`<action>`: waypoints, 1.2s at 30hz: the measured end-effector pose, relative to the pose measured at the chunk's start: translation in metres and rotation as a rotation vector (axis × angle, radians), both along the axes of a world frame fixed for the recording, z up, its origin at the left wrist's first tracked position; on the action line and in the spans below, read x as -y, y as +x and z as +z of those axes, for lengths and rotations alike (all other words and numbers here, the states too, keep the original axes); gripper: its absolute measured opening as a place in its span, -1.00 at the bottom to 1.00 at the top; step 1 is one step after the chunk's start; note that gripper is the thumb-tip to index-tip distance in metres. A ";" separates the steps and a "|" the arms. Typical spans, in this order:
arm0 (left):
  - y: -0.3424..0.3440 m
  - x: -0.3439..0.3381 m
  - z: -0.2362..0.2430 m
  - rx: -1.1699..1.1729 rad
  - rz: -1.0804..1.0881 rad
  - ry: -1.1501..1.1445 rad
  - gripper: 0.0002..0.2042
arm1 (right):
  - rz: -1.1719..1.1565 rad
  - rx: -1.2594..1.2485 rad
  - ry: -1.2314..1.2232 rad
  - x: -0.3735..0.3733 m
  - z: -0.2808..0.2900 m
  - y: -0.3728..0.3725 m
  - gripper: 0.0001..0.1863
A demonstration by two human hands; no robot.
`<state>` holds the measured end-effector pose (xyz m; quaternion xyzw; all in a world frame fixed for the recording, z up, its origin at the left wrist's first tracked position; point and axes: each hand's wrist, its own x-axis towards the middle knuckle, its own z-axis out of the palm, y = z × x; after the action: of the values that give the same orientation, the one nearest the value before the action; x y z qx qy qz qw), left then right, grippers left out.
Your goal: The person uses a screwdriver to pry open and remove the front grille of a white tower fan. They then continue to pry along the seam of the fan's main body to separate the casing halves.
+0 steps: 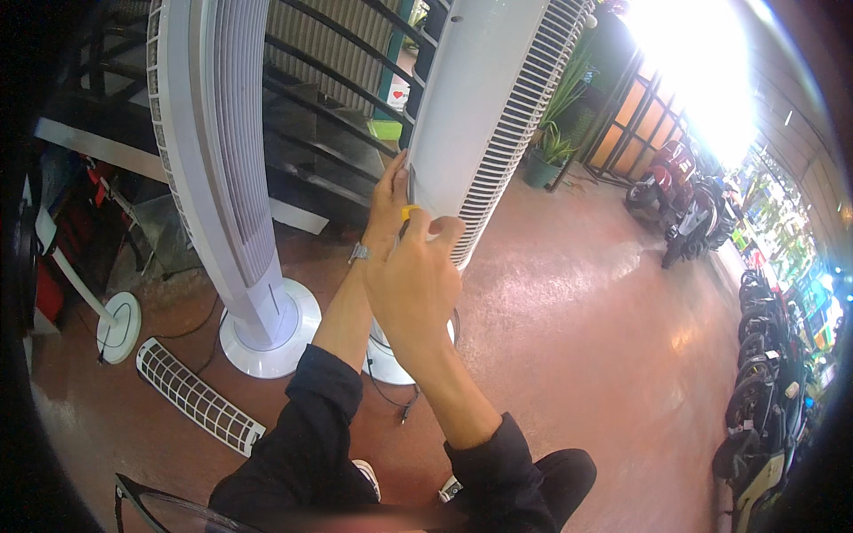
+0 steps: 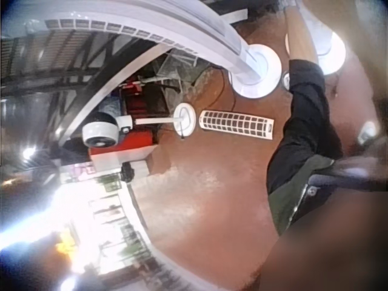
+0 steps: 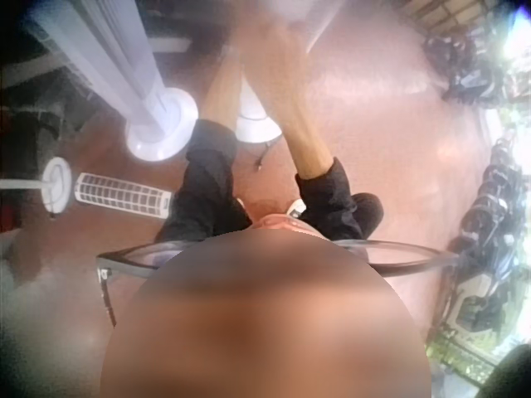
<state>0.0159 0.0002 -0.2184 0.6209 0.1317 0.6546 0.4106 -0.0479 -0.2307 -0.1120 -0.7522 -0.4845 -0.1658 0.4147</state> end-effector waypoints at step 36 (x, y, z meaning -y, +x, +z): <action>-0.008 0.004 0.009 -0.046 0.024 -0.028 -0.56 | 0.171 0.121 0.258 -0.001 -0.023 0.021 -0.78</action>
<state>0.0080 -0.0040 -0.2096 0.6286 0.1577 0.6430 0.4081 -0.0271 -0.2301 -0.1353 -0.6374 -0.5457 -0.2356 0.4903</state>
